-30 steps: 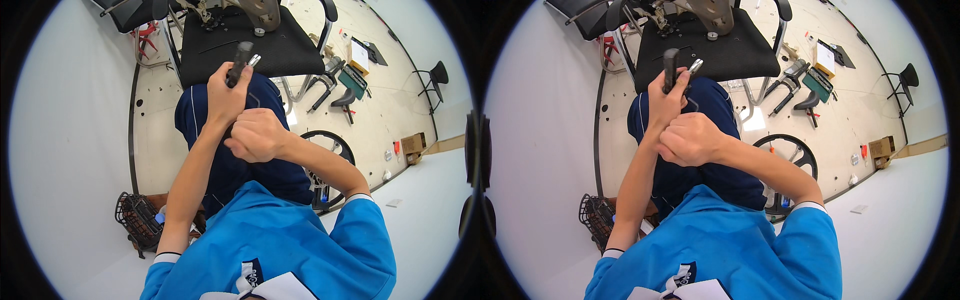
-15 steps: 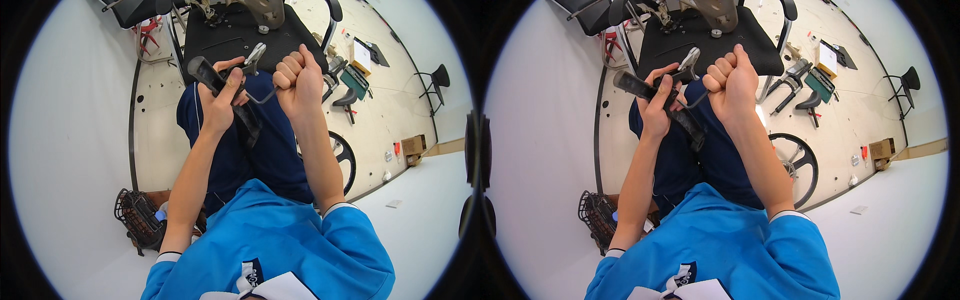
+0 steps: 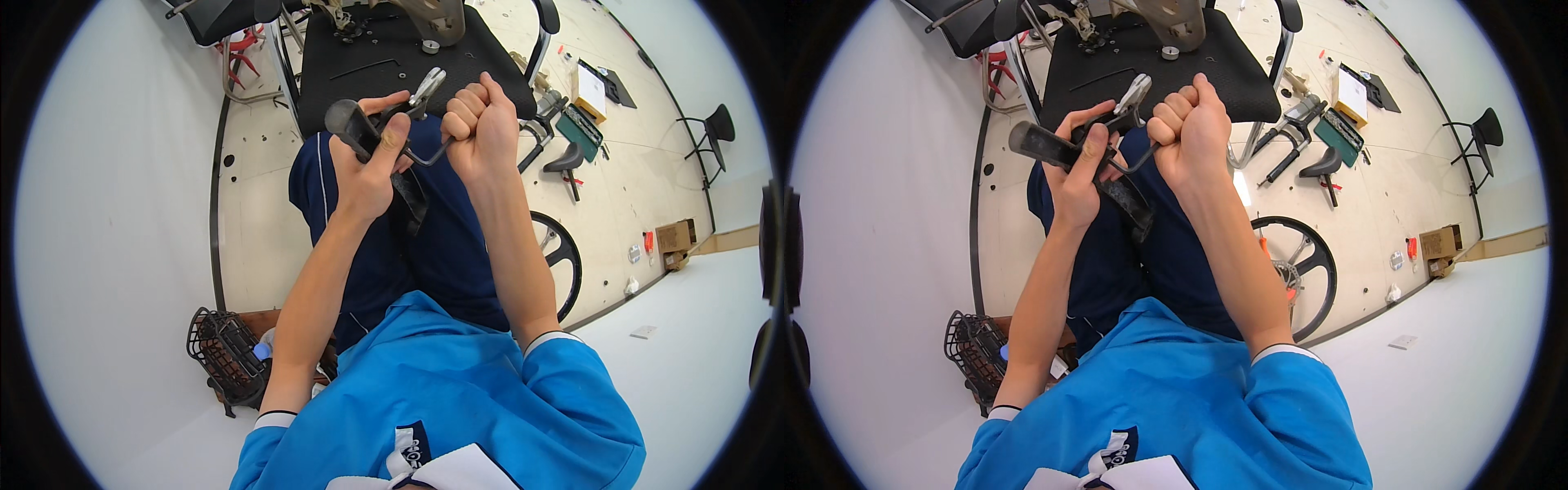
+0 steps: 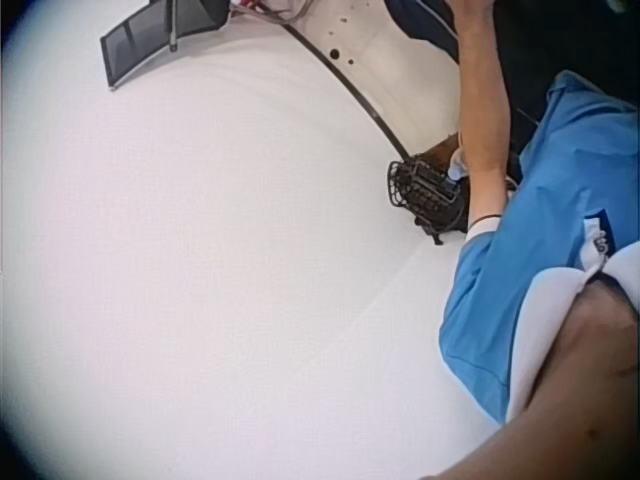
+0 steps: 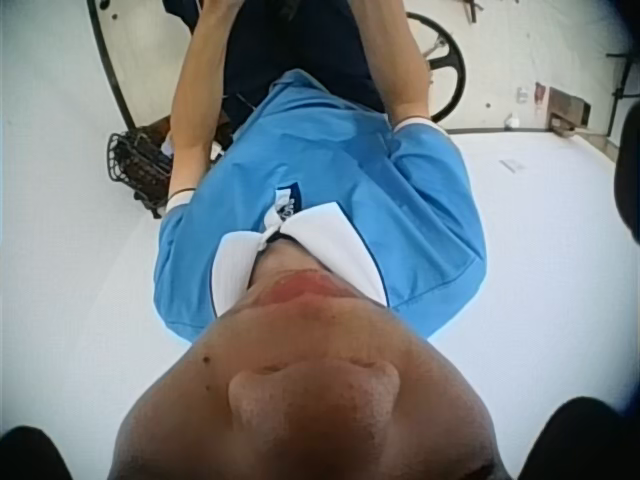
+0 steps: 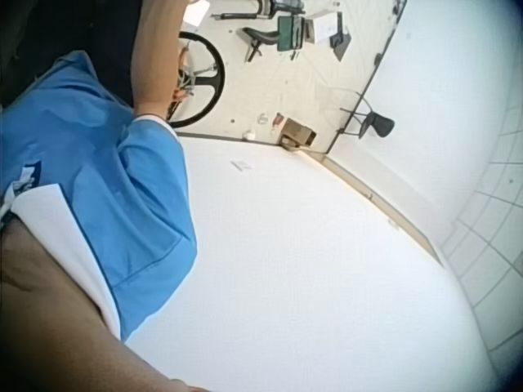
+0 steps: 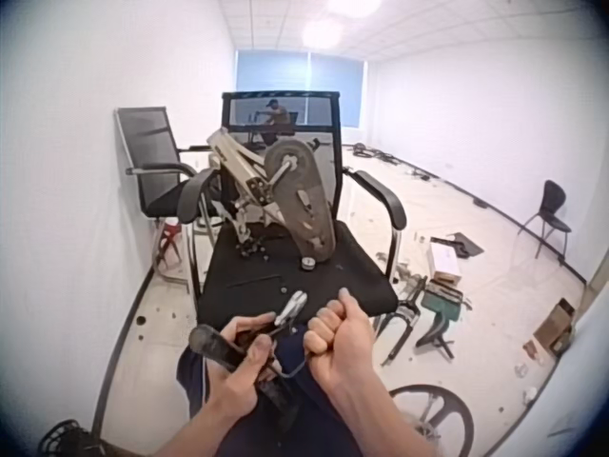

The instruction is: The person sits on the floor and assembles a bicycle gear shifter mechanism. They insert multiple small black rods into a red plastic housing, then attach a metal lever assembly to a black handlebar grip, securing it with a bolt and tightening it with an Allen key.

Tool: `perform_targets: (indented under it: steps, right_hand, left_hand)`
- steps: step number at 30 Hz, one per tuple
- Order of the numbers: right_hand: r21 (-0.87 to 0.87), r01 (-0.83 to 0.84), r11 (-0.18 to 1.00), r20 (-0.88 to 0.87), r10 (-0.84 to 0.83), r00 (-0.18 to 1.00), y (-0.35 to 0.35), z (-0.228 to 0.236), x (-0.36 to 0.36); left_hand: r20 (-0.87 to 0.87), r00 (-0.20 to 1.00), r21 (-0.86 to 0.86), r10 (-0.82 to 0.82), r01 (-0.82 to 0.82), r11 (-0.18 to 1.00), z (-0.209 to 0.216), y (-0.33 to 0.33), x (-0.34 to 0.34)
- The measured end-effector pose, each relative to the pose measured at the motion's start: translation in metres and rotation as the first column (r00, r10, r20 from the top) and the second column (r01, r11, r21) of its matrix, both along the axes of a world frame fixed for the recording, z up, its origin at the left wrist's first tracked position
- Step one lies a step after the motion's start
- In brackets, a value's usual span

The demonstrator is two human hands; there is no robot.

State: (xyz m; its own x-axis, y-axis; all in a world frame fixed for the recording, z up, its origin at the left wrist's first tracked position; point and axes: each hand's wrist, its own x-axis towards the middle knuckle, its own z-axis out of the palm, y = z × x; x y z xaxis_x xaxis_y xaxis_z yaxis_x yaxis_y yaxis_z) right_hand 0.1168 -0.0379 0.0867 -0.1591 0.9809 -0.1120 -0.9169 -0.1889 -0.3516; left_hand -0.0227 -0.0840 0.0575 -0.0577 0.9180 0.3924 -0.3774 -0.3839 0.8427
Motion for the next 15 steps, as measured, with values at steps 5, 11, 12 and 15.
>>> perform_targets:
  steps: [5, 11, 12, 15]
  right_hand:
    - [-0.021, 0.008, 1.0, 0.139, -0.005, 0.99, 0.004, 0.001, -0.005]
    - [-0.014, 0.107, 0.994, 0.318, -0.097, 0.943, -0.001, 0.016, -0.012]
    - [0.035, 0.115, 0.993, 0.362, -0.12, 0.925, -0.005, 0.02, -0.014]
    - [0.28, 0.147, 0.949, 0.514, -0.277, 0.812, -0.018, 0.025, -0.018]
  left_hand:
    - [-0.187, 0.975, 0.066, 0.115, -0.105, 0.992, 0.001, -0.002, -0.004]
    - [-0.207, 0.974, -0.048, 0.086, -0.098, 0.994, 0.001, -0.003, -0.005]
    - [-0.17, 0.984, -0.095, 0.059, -0.076, 0.993, -0.002, -0.003, -0.005]
    - [-0.168, 0.985, -0.145, 0.046, -0.071, 0.987, -0.007, -0.001, -0.003]
